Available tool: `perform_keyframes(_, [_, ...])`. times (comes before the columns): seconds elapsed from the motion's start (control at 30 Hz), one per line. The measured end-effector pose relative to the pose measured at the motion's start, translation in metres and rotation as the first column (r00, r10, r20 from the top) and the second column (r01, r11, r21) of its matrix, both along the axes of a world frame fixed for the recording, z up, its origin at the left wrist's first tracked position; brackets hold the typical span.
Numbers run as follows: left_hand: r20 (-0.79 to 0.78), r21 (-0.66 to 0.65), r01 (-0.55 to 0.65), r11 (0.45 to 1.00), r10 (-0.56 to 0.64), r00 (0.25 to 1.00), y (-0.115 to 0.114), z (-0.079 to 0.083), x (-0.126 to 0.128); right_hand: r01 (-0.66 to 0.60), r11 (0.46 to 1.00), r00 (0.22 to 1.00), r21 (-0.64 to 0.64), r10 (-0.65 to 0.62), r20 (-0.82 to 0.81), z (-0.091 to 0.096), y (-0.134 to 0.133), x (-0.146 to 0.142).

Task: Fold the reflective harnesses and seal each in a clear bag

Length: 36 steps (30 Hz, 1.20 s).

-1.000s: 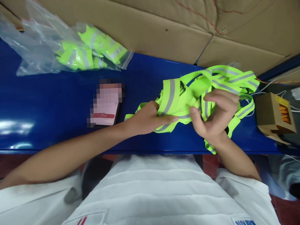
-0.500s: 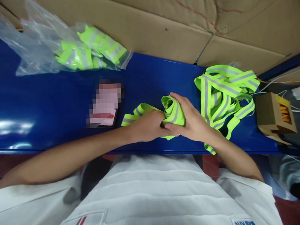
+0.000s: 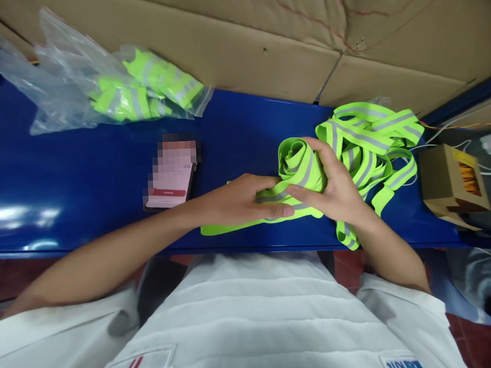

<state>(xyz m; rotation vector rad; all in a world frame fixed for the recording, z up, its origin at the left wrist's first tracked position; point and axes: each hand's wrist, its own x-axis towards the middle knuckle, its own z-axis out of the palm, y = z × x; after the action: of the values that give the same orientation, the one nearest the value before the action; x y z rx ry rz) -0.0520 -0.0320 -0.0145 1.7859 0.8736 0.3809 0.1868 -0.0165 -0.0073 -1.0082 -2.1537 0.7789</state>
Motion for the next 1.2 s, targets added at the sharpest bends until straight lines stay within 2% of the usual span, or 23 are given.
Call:
perform_keyframes(0.1, [0.003, 0.114, -0.022, 0.993, 0.022, 1.000, -0.001, 0.003, 0.000, -0.022, 0.998, 1.000, 0.066, 0.021, 0.021, 0.003, 0.000, 0.001])
perform_keyframes(0.23, [0.049, 0.363, -0.136, 0.922, 0.127, 0.991, -0.004, 0.006, 0.000, -0.018, 0.989, 0.999, 0.149, 0.013, 0.035, 0.007, -0.002, 0.004])
perform_keyframes(0.33, [0.015, 0.404, -0.098, 0.909, 0.101, 0.995, -0.003, 0.005, 0.001, -0.026, 0.984, 0.999, 0.178, 0.017, 0.051, 0.008, -0.004, 0.005])
perform_keyframes(0.43, [-0.014, 0.308, -0.004, 0.951, 0.008, 1.000, 0.000, 0.004, 0.001, -0.087, 0.977, 0.993, 0.194, 0.068, 0.101, 0.008, -0.007, 0.003])
perform_keyframes(0.53, [-0.041, 0.032, 0.084, 0.996, -0.082, 0.996, 0.004, 0.004, 0.000, -0.099, 0.971, 0.990, 0.217, 0.074, 0.123, 0.010, -0.010, 0.002])
perform_keyframes(0.6, [-0.046, -0.134, 0.115, 0.984, -0.122, 0.991, 0.006, 0.003, -0.001, -0.088, 0.971, 0.991, 0.224, 0.062, 0.122, 0.010, -0.009, 0.003])
perform_keyframes(0.67, [-0.041, -0.219, 0.125, 0.968, -0.138, 0.990, 0.009, -0.001, -0.001, -0.080, 0.972, 0.991, 0.221, 0.053, 0.127, 0.009, -0.008, 0.003])
perform_keyframes(0.73, [-0.063, -0.236, 0.129, 0.963, -0.148, 0.987, 0.011, -0.007, -0.002, -0.074, 0.973, 0.988, 0.218, 0.042, 0.147, 0.007, -0.006, 0.003])
perform_keyframes(0.87, [-0.057, -0.160, 0.137, 0.978, -0.147, 0.987, 0.015, -0.014, -0.004, -0.020, 0.978, 0.978, 0.208, -0.024, 0.206, 0.000, -0.001, 0.003])
perform_keyframes(1.07, [0.109, -0.322, 0.153, 0.934, -0.124, 0.986, 0.013, -0.017, -0.001, 0.035, 0.980, 0.979, 0.196, -0.072, 0.189, 0.000, 0.003, 0.006])
perform_keyframes(1.2, [0.117, -0.310, 0.169, 0.936, -0.139, 0.983, 0.014, -0.021, -0.001, 0.034, 0.987, 0.984, 0.155, -0.060, 0.169, 0.001, 0.003, 0.006])
